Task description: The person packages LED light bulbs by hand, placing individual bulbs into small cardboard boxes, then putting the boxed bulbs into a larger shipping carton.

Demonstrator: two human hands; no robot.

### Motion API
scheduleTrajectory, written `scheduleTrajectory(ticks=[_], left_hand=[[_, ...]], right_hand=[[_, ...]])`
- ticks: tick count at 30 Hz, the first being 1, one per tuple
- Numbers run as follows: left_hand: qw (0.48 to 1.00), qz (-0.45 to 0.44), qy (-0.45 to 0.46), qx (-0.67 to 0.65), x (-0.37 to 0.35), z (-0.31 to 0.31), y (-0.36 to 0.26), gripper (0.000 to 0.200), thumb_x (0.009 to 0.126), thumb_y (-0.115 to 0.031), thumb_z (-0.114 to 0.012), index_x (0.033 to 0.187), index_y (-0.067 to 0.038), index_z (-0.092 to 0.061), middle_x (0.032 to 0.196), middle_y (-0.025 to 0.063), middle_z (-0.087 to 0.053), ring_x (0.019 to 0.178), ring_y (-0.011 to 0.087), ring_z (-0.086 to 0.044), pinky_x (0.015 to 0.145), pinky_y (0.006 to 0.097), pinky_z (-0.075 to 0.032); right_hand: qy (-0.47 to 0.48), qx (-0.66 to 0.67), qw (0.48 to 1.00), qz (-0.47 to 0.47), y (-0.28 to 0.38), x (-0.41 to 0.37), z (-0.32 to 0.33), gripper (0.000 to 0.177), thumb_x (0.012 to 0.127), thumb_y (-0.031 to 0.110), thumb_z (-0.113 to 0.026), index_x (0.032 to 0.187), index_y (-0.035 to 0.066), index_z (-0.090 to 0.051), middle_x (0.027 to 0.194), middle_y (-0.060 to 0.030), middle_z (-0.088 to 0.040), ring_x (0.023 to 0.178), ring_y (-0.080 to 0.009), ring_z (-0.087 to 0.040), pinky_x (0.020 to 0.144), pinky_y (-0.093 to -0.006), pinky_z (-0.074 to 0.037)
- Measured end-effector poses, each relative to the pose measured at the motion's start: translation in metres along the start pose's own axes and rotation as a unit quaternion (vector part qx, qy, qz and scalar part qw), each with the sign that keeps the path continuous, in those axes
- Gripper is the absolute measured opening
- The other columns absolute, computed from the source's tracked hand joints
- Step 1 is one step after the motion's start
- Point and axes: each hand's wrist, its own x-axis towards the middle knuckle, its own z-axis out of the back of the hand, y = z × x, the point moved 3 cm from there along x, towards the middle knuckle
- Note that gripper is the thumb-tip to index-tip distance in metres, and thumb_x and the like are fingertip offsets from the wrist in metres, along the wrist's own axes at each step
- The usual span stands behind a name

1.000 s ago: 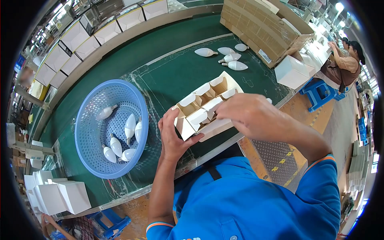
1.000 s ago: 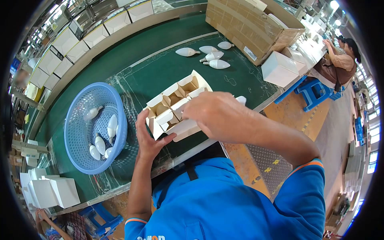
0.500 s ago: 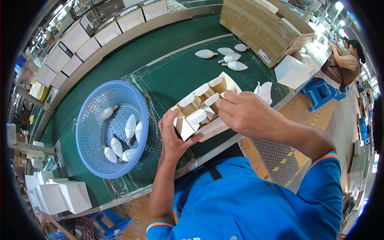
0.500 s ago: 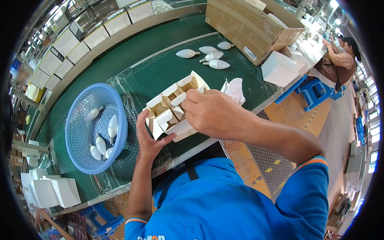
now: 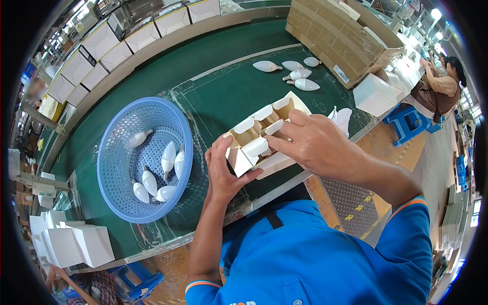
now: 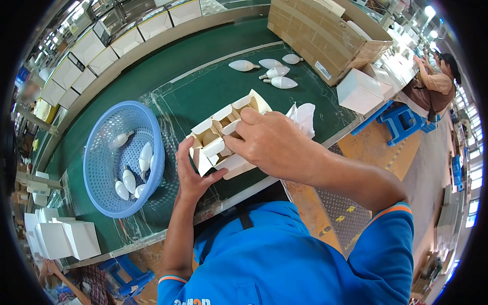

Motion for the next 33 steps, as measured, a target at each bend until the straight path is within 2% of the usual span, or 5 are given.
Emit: scheduleTrajectory(ticks=[6,17,27,29,33], left_hand=[[1.000,0.012,-0.001,-0.016,-0.001,-0.001,0.002,0.104,0.049,-0.025,-0.091,0.132,-0.002,-0.033,0.125,0.0172,-0.044,0.112,0.0328,-0.048,0.096,0.0418,-0.037],[0.999,0.033,-0.002,-0.027,0.001,0.000,-0.001,0.101,0.047,-0.024,-0.091,0.130,-0.006,-0.035,0.123,0.0154,-0.049,0.113,0.0324,-0.049,0.094,0.0423,-0.034],[0.999,0.038,-0.007,-0.034,0.002,0.000,-0.002,0.099,0.048,-0.025,-0.090,0.131,-0.010,-0.036,0.124,0.0135,-0.051,0.116,0.0321,-0.049,0.094,0.0435,-0.033],[0.999,0.040,-0.006,-0.034,0.002,0.000,-0.001,0.099,0.049,-0.025,-0.090,0.131,-0.010,-0.036,0.124,0.0138,-0.051,0.116,0.0321,-0.049,0.094,0.0438,-0.033],[0.999,0.042,-0.001,-0.030,0.002,0.001,-0.001,0.100,0.049,-0.026,-0.090,0.131,-0.011,-0.035,0.125,0.0145,-0.050,0.116,0.0323,-0.049,0.094,0.0445,-0.033]], right_hand=[[0.004,-0.026,1.000,-0.006,0.003,0.004,-0.008,0.033,0.071,0.012,-0.062,0.104,0.005,-0.066,0.077,-0.0026,-0.056,0.080,-0.0183,-0.053,0.063,-0.0301,-0.048],[-0.024,0.026,0.999,-0.003,0.003,-0.003,-0.001,0.025,0.067,0.011,-0.066,0.091,0.002,-0.066,0.074,-0.0035,-0.056,0.077,-0.0185,-0.054,0.061,-0.0305,-0.048],[-0.018,0.064,0.997,0.038,0.017,0.005,-0.010,0.024,0.070,0.013,-0.062,0.093,0.007,-0.065,0.071,-0.0017,-0.051,0.077,-0.0180,-0.052,0.060,-0.0293,-0.046],[-0.025,0.014,0.998,0.049,0.015,0.007,-0.006,0.011,0.070,0.015,-0.059,0.072,0.005,-0.057,0.069,-0.0036,-0.052,0.075,-0.0180,-0.053,0.058,-0.0288,-0.047],[-0.020,-0.031,0.998,0.048,0.017,0.009,-0.001,0.009,0.069,0.015,-0.059,0.070,0.006,-0.056,0.069,-0.0032,-0.051,0.077,-0.0174,-0.053,0.057,-0.0281,-0.047]])
